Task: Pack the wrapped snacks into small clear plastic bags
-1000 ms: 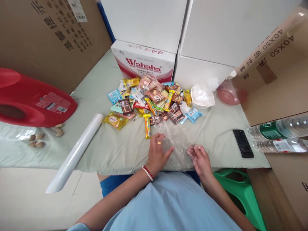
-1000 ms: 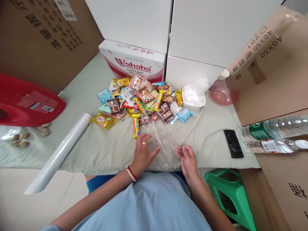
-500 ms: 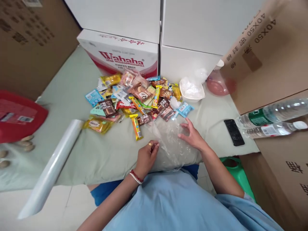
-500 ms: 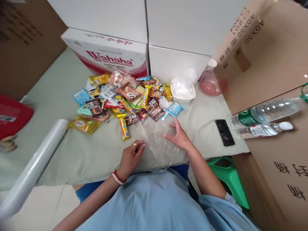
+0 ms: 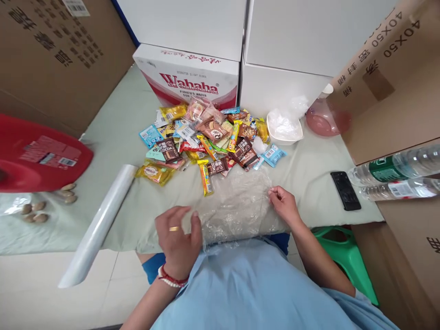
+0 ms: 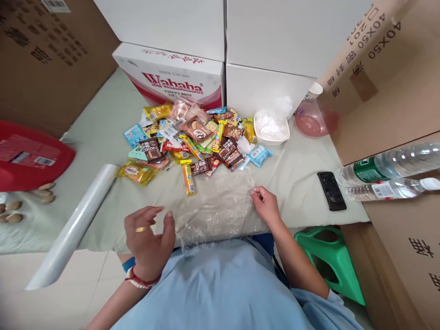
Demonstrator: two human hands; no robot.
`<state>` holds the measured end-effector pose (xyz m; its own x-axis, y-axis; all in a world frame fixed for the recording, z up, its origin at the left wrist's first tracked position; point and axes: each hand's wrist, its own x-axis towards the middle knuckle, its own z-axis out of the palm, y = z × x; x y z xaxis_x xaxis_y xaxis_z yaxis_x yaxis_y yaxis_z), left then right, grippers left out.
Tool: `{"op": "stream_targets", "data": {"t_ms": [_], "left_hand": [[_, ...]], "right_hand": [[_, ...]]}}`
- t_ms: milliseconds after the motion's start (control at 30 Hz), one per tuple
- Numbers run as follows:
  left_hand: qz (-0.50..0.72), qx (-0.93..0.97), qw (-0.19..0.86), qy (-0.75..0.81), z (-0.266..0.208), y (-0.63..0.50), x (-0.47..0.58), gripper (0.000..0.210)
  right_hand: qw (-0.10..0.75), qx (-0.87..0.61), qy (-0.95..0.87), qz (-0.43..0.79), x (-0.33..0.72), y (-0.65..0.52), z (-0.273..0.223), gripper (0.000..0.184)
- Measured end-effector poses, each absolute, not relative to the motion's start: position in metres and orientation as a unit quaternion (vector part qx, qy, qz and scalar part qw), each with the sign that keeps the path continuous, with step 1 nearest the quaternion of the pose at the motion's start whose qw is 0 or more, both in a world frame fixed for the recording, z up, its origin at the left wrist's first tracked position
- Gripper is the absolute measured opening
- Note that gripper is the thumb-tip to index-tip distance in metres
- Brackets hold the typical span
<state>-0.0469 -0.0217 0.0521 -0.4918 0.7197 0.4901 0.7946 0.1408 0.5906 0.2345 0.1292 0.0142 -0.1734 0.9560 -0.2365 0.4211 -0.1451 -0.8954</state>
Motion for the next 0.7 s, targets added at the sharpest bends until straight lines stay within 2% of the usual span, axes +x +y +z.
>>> {"op": "stream_targets", "data": {"t_ms": [67,133,267,433,500,600,700], "left_hand": [[-0.401,-0.624,0.009,-0.67,0.064,-0.007,-0.032,0.016],[-0.335,-0.706,-0.054,-0.622,0.062,0.012,-0.02,0.021],[-0.211,-0.735,-0.081,-0.64,0.027,0.04,-0.01,0.035],[-0.175,-0.734,-0.052,-0.654,-0.01,0.032,-0.017,0.052],[-0.178,-0.737,-0.04,-0.651,-0.012,0.025,-0.019,0.055],[-0.211,-0.738,-0.003,-0.641,-0.008,0.02,-0.018,0.054],[-0.219,-0.76,0.004,-0.612,-0.004,0.021,-0.017,0.048]], "right_hand": [[0.288,-0.581,-0.603,0.464,0.232,0.123,0.018,0.035],[0.303,-0.582,-0.608,0.447,0.231,0.119,0.022,0.035],[0.327,-0.604,-0.615,0.387,0.245,0.12,0.015,0.035],[0.218,-0.658,-0.669,0.269,0.287,0.137,0.014,0.035],[0.222,-0.641,-0.707,0.2,0.294,0.152,0.029,0.036],[0.227,-0.549,-0.794,0.129,0.277,0.186,0.06,0.031],[0.124,-0.407,-0.902,0.08,0.229,0.223,0.08,0.03]]}}
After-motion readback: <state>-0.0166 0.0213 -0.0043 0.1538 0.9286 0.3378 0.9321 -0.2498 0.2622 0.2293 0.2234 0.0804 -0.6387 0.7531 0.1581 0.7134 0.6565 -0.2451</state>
